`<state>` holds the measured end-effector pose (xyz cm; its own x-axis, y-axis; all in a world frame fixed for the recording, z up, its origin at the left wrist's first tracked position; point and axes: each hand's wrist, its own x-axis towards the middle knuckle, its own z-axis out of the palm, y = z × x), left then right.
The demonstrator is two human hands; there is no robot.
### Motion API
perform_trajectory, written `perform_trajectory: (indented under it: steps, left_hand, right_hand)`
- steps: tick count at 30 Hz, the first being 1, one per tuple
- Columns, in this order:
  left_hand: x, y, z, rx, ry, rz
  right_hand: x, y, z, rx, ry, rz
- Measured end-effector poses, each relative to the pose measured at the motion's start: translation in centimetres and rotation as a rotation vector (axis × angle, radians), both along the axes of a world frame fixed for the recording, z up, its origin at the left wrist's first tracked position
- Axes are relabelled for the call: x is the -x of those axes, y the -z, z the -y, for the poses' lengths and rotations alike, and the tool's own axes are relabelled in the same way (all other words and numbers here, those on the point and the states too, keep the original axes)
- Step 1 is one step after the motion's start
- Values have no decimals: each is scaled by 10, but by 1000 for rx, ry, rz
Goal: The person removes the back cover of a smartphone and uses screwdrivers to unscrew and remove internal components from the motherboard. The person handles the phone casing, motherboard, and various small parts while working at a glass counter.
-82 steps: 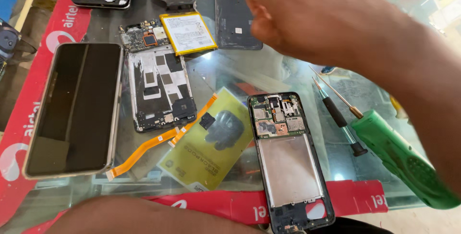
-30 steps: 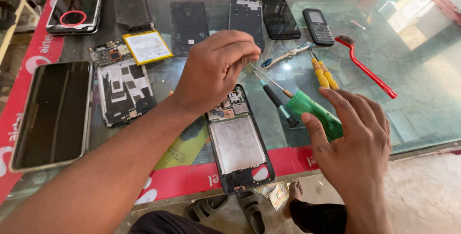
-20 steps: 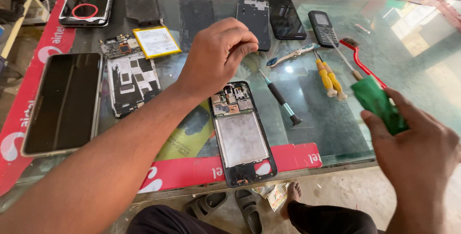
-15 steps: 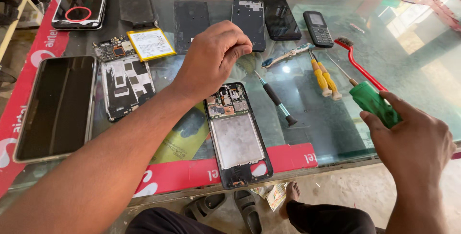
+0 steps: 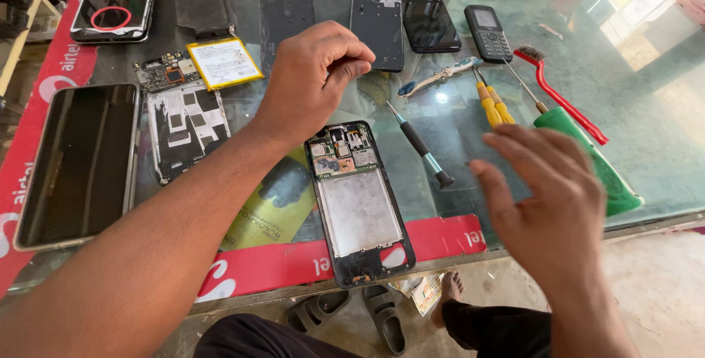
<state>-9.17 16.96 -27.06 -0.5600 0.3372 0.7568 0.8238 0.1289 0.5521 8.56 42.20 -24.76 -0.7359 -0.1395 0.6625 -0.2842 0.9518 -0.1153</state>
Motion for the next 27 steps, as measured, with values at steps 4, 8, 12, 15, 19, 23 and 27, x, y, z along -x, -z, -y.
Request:
perform_trajectory:
  steps: [4,8,12,15,19,23,27]
  left_hand:
    - [-1,0,3,6,-19,12]
    - [-4,2,5,45,-26,-16]
    - [-7,2,7,46,-5,-47]
    - [-7,0,10,39,4,-40]
    - [-9,0,19,61,-26,-80]
    - [-13,3,21,37,23,-2]
    - [-12,2,27,15,26,31]
  right_hand:
    - [3,7,34,97,-80,64]
    - [15,2,13,68,121,35]
    - [38,8,-12,-93,247,138]
    - [42,16,-11,-45,283,134]
    - [32,13,9,-81,266,18]
    - [16,6,39,50,88,133]
    - [5,4,67,118,88,304]
